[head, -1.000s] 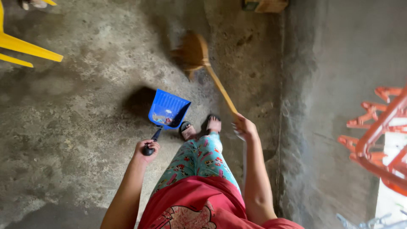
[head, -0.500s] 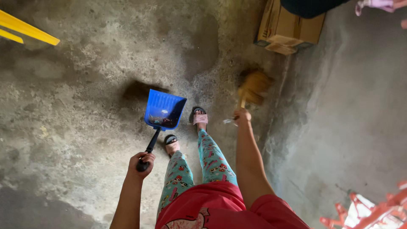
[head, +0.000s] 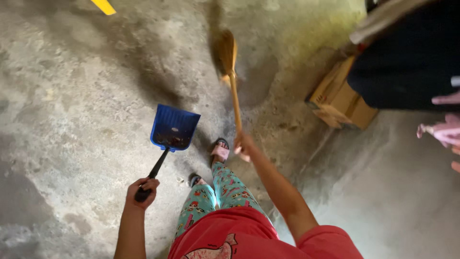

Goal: The person sweeps a concrete floor using a broom and dustpan, collecting debris into the dustpan. The person moves around the room, sweeping near furniture and a fan, while a cat and a puppy are present in the area.

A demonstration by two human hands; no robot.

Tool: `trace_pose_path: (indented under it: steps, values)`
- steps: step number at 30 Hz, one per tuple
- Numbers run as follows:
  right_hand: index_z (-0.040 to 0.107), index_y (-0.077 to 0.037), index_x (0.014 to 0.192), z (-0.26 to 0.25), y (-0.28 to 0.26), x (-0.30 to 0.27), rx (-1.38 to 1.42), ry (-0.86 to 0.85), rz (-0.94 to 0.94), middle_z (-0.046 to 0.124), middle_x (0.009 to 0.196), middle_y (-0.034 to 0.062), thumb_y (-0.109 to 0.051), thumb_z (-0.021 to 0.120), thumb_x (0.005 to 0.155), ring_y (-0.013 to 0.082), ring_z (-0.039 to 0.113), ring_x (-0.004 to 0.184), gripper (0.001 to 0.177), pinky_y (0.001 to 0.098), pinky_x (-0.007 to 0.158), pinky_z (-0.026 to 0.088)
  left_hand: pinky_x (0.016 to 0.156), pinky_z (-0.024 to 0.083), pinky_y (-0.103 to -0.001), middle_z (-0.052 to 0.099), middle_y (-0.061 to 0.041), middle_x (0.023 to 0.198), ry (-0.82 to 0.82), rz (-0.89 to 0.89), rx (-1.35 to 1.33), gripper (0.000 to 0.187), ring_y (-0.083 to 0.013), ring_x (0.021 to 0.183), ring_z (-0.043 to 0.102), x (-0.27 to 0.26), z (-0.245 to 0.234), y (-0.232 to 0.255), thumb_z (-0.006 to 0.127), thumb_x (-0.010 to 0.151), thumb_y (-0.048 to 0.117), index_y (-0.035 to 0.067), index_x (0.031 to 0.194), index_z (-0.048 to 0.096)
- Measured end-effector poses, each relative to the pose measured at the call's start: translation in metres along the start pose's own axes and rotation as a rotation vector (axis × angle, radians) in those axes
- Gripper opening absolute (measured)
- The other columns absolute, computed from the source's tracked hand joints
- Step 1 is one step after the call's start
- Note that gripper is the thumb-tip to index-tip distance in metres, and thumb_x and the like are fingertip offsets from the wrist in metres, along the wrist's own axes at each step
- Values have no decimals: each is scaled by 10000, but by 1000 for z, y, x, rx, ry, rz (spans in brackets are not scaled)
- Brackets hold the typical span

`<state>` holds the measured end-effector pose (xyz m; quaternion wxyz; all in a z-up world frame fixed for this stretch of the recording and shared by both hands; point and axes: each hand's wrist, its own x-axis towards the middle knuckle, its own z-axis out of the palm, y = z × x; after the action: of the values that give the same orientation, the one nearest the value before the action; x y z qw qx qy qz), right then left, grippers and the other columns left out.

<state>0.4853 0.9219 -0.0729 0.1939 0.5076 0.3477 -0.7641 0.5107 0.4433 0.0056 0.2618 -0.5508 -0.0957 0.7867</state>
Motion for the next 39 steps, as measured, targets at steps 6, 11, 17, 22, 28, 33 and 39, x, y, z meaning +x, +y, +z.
trace_pose_path:
  steps: [6, 11, 17, 22, 28, 33, 39]
  values:
    - [554, -78, 1035, 75, 138, -161, -8, -447, 753, 575, 861, 86, -193, 578, 1045, 246, 609, 783, 118, 451, 749, 558, 475, 457, -223, 448, -16, 716, -155, 92, -143, 191, -94, 508, 458, -57, -9, 35, 470, 950, 46, -90, 1064, 399]
    - [544, -21, 957, 102, 167, -157, -151, -321, 992, 543, 804, 105, -200, 516, 1026, 234, 553, 699, 195, 387, 620, 508, 504, 467, -228, 457, -32, 758, -320, 212, -256, 295, -93, 541, 482, -98, -23, 40, 457, 903, 7, -133, 1151, 380]
    - [582, -88, 776, 106, 187, -17, -578, -277, 705, 482, 635, 52, -192, 556, 975, 172, 445, 483, 226, 305, 408, 353, 553, 480, -240, 448, -34, 767, -488, 245, -237, 126, -97, 558, 475, -113, -31, 31, 475, 927, 21, -1, 1012, 386]
    - [618, -77, 758, 84, 119, 36, -879, 29, 129, 526, 570, 50, -202, 630, 948, 183, 482, 433, 228, 338, 366, 354, 515, 462, -232, 449, -48, 767, -443, 303, -337, 104, -100, 540, 469, -99, -61, 30, 472, 940, 11, -5, 989, 382]
    - [576, -18, 1050, 124, 9, 44, -1000, 443, -351, 635, 661, 98, -211, 693, 920, 204, 615, 503, 260, 372, 417, 464, 514, 457, -237, 429, -17, 703, -394, 208, -376, 93, -99, 509, 453, -72, -110, 47, 479, 937, 19, 15, 953, 387]
    - [427, -44, 1052, 182, 17, 51, -742, 434, -437, 595, 675, 78, -171, 694, 899, 223, 591, 471, 333, 406, 391, 481, 509, 467, -236, 433, -14, 688, -332, 124, -315, 100, -100, 503, 461, -59, -126, 72, 495, 895, 47, 42, 884, 396]
    - [508, -115, 751, 314, 143, -43, -331, -36, -13, 504, 590, 32, -256, 619, 970, 158, 431, 413, 283, 332, 343, 335, 484, 458, -232, 437, -32, 690, -201, 96, -290, 102, -112, 504, 468, -57, -95, 100, 499, 885, 54, 35, 848, 406]
